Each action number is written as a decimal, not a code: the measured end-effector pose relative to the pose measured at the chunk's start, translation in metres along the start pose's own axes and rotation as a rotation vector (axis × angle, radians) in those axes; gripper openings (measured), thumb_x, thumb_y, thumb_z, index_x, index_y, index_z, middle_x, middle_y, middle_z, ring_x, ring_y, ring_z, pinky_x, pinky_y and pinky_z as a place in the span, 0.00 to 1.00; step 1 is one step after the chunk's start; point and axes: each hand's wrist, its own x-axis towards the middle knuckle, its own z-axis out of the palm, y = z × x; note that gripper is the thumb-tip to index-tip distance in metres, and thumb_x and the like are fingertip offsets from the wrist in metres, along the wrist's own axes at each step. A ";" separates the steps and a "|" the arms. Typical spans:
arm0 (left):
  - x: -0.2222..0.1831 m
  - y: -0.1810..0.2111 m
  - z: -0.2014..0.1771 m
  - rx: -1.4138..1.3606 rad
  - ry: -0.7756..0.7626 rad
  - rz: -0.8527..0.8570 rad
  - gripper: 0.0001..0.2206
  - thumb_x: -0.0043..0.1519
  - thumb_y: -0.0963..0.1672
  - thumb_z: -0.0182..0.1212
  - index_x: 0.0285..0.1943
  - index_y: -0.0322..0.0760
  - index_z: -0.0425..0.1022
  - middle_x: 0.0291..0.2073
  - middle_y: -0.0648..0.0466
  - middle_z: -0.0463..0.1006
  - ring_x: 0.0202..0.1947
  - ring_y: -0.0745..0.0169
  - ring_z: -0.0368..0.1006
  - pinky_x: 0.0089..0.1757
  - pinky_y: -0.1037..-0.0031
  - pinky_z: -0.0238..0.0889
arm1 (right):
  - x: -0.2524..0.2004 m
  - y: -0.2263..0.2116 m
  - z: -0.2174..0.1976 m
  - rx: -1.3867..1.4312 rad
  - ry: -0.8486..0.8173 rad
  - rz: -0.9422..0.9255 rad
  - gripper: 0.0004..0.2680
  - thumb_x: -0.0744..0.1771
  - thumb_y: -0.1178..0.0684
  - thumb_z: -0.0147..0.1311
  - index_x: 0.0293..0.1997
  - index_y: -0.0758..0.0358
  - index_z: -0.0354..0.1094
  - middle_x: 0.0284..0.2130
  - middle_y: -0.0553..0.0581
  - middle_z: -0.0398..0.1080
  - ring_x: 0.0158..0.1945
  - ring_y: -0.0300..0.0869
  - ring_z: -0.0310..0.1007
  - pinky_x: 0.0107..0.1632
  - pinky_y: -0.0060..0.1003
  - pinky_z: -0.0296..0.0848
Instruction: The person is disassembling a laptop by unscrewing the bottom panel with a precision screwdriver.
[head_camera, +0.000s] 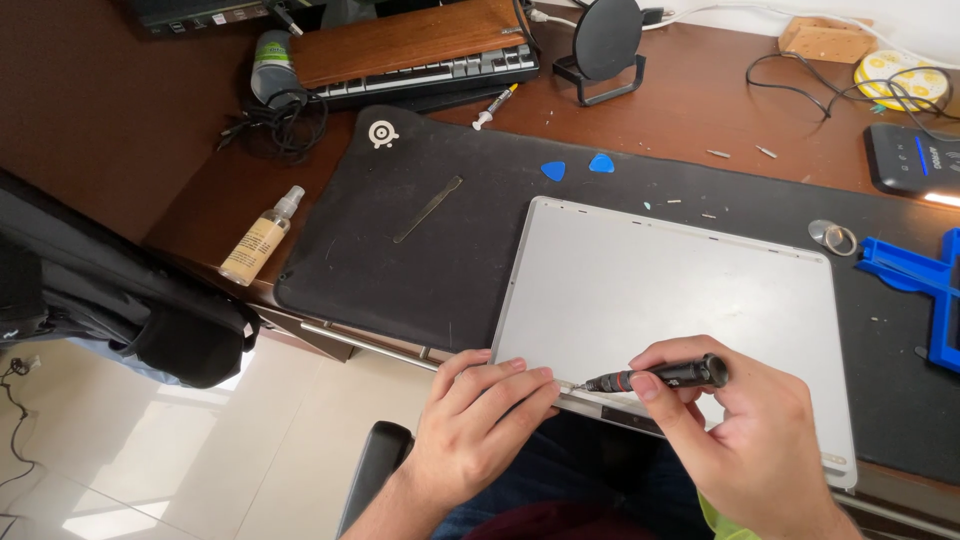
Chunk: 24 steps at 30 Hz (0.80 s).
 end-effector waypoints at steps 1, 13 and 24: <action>0.000 0.000 0.000 0.000 0.000 0.000 0.02 0.67 0.41 0.63 0.44 0.41 0.81 0.44 0.59 0.82 0.44 0.63 0.77 0.52 0.66 0.66 | 0.000 0.000 0.000 0.000 0.000 0.000 0.05 0.65 0.49 0.59 0.34 0.53 0.77 0.24 0.41 0.79 0.20 0.31 0.69 0.29 0.25 0.68; -0.001 0.000 0.000 -0.012 -0.006 0.002 0.02 0.67 0.41 0.64 0.45 0.41 0.81 0.45 0.58 0.83 0.44 0.62 0.77 0.52 0.65 0.66 | 0.002 -0.002 0.003 0.014 -0.010 0.009 0.03 0.65 0.50 0.60 0.34 0.52 0.77 0.24 0.39 0.79 0.20 0.30 0.68 0.29 0.24 0.68; -0.002 -0.001 0.000 -0.019 -0.024 0.007 0.03 0.67 0.41 0.64 0.46 0.41 0.81 0.46 0.58 0.82 0.45 0.62 0.76 0.53 0.65 0.65 | 0.008 -0.008 0.000 -0.010 -0.048 -0.081 0.02 0.65 0.50 0.59 0.34 0.51 0.76 0.22 0.39 0.76 0.18 0.30 0.66 0.29 0.23 0.69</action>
